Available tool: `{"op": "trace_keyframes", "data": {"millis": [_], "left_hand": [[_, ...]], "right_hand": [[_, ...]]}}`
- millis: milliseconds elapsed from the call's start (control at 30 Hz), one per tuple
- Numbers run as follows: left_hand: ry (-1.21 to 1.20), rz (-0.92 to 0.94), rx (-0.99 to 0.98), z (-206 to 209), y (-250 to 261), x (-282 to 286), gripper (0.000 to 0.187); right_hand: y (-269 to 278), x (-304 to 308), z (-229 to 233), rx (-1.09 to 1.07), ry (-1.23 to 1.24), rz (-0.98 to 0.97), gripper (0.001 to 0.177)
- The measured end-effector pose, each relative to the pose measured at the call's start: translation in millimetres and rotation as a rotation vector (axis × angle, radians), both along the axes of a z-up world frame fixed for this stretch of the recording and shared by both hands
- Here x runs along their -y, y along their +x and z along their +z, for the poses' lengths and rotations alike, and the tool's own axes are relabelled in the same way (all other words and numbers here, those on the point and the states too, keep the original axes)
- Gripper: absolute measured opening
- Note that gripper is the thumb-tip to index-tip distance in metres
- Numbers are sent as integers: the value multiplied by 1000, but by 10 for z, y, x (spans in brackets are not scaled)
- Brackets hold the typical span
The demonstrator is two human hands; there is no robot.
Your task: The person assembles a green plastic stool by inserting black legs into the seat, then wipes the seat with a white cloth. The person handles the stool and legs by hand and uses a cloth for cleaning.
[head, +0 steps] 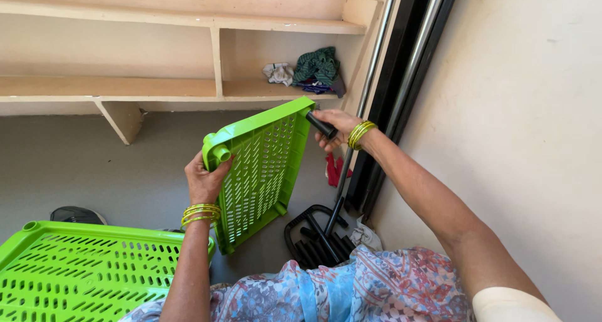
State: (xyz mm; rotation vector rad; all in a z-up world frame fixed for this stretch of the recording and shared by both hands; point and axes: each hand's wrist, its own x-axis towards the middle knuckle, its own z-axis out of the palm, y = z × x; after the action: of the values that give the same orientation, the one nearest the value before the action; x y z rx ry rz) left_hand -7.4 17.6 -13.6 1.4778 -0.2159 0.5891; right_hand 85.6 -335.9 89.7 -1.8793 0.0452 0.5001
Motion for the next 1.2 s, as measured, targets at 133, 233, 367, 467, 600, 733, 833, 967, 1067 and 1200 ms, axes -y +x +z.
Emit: {"op": "trace_keyframes", "data": {"millis": [133, 233, 367, 467, 600, 733, 833, 967, 1067, 1200], "left_hand": [[14, 18, 0, -36, 55, 19, 26], [-72, 31, -9, -60, 78, -14, 24], [-140, 36, 10, -55, 106, -98, 22], [-106, 35, -6, -87, 72, -81, 20], [-30, 94, 13, -25, 48, -18, 22], [-26, 108, -2, -40, 7, -35, 20], [-35, 102, 21, -21, -24, 19, 18], [-58, 67, 43, 4, -6, 156, 18], [23, 101, 20, 5, -7, 153, 17], [10, 114, 25, 122, 14, 137, 15]], "right_hand": [[-51, -71, -79, 334, -309, 98, 32], [-209, -205, -229, 1074, -1140, 130, 26], [-470, -234, -296, 1247, -1231, 152, 41], [-466, -175, -438, 915, -794, 143, 50], [-308, -39, -1160, 610, -486, 21, 54], [-361, 140, -2623, 556, -614, 118, 53], [-700, 236, -3593, 363, -837, 350, 48], [-890, 248, -4206, 135, -1066, 481, 59], [-852, 285, -4314, 183, -1081, 535, 56], [-719, 301, -4290, 102, -1062, 524, 64]]}}
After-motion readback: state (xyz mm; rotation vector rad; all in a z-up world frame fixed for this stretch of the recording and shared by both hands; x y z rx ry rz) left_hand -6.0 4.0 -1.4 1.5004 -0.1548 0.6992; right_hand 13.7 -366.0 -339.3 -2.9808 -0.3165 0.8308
